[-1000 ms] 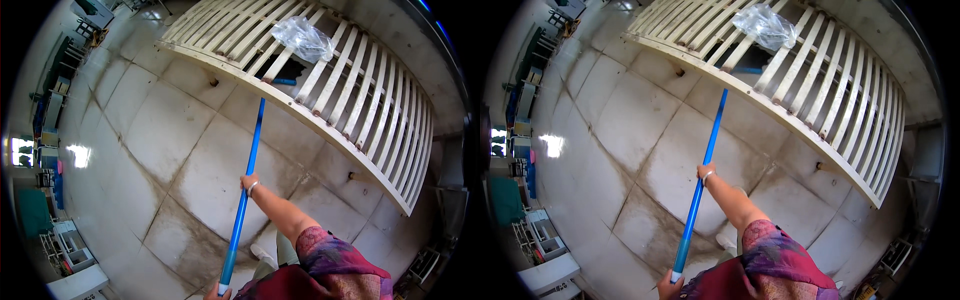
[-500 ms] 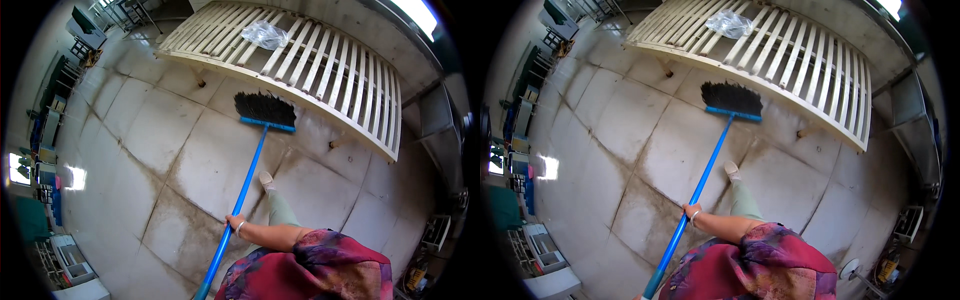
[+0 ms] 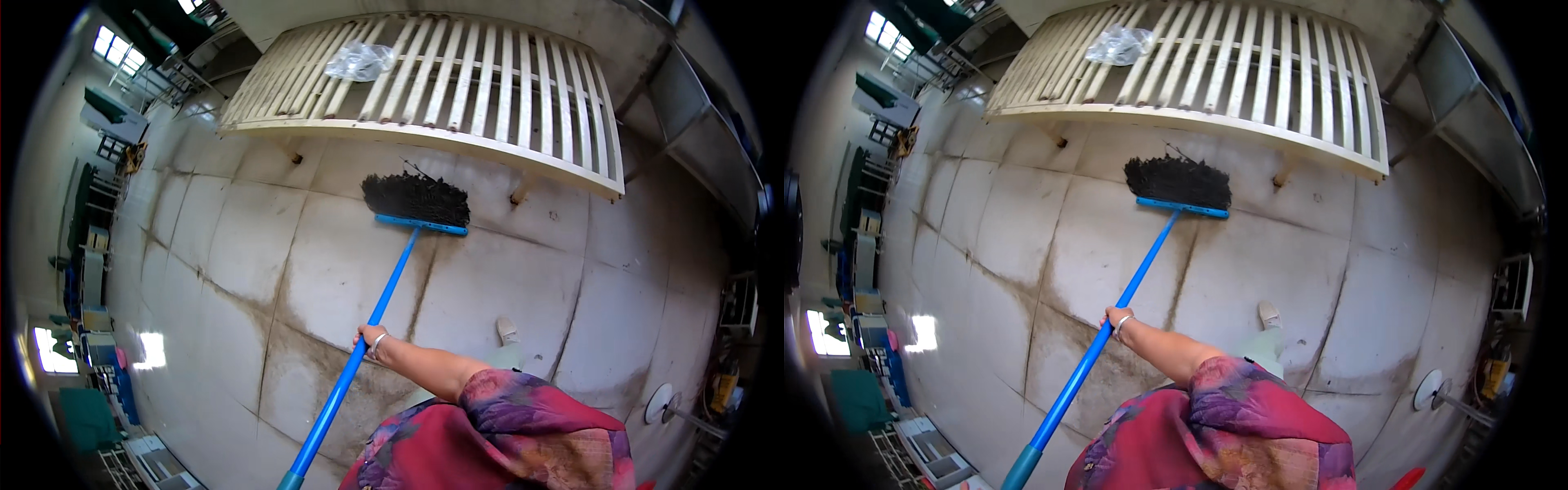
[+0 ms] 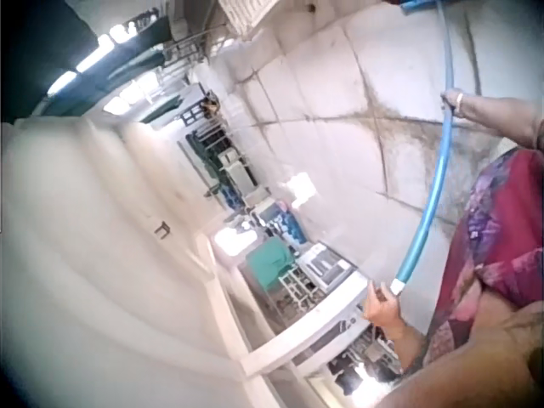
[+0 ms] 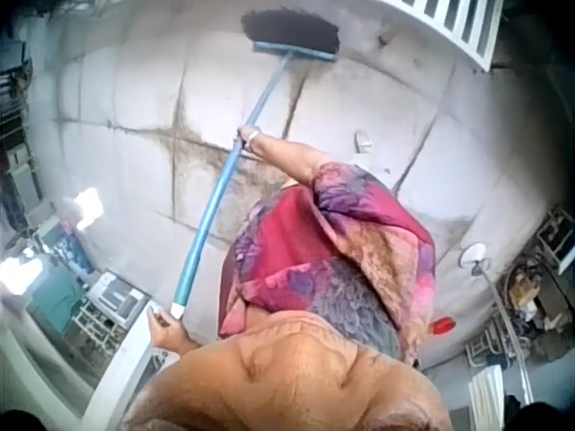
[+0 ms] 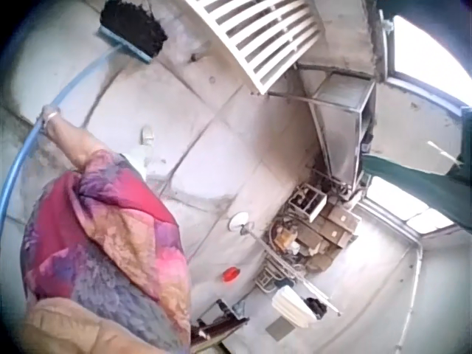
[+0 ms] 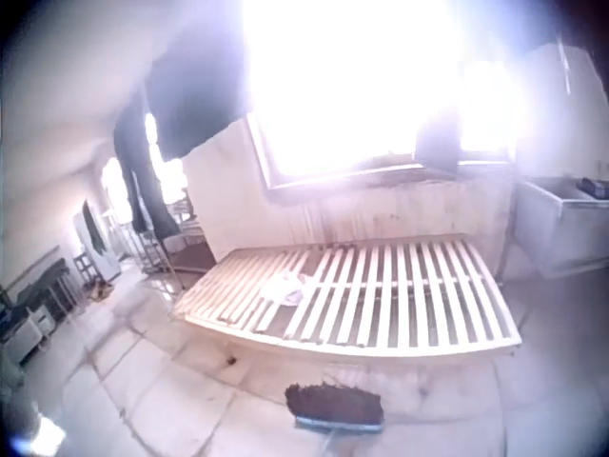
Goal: The person sweeps the floor using a dust mop across the room around various furniture and equipment. The person moves a metal pole stand by hand and sweeps the floor with the dust mop.
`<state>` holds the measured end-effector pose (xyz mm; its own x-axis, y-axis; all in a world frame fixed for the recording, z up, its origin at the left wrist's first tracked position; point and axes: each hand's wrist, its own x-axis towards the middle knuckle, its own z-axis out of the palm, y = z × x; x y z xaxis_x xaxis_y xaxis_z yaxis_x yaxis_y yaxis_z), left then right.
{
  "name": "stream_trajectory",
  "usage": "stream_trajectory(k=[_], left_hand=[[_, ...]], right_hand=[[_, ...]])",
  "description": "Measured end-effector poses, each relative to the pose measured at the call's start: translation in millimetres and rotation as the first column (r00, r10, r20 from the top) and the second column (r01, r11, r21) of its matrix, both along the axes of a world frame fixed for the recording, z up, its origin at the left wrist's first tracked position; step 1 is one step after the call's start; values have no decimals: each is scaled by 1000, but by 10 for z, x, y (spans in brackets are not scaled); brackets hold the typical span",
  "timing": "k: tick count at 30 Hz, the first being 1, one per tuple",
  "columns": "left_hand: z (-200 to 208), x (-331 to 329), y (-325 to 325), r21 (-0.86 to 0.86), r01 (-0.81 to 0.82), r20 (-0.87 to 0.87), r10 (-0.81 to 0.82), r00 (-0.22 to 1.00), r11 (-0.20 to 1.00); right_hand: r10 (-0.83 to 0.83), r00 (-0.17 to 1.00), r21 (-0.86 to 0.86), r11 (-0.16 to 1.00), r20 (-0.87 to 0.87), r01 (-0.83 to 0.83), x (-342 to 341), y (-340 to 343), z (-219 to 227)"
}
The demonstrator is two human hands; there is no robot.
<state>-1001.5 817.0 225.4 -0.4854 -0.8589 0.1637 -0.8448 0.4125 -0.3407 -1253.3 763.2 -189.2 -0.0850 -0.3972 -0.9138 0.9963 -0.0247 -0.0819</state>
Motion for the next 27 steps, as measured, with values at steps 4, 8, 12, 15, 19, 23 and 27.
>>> stream_trajectory(k=[4, 8, 12, 15, 19, 23, 27], left_hand=[[106, -538, 213, -170, 196, -60, -209, 976, 966], [369, -1240, 422, -325, 405, 47, -413, 909, 855], [624, -1901, 697, -389, 561, 83, -579, 811, 731], [686, -2297, 887, -400, 600, 57, -634, 771, 693], [528, -2195, 629, -49, 616, -210, -612, 763, 786], [140, -2581, 1094, -23, 703, -254, -684, 684, 711], [-726, -2785, 1247, 96, 852, -357, -781, 512, 514]], right_hand=[[-117, 993, -31, 993, -19, 116, -520, 498, 126], [-285, 954, -75, 953, 98, 292, -969, 1206, 190], [-391, 893, -88, 904, 223, 418, -1132, 1963, 367], [-498, 822, -70, 843, 275, 534, -1234, 2559, 419], [-618, 725, -64, 746, 306, 663, -1493, 3271, 266], [-713, 683, -90, 679, 159, 729, -1696, 3825, 22], [-795, 604, 60, 607, 51, 793, -1850, 4747, -519]])
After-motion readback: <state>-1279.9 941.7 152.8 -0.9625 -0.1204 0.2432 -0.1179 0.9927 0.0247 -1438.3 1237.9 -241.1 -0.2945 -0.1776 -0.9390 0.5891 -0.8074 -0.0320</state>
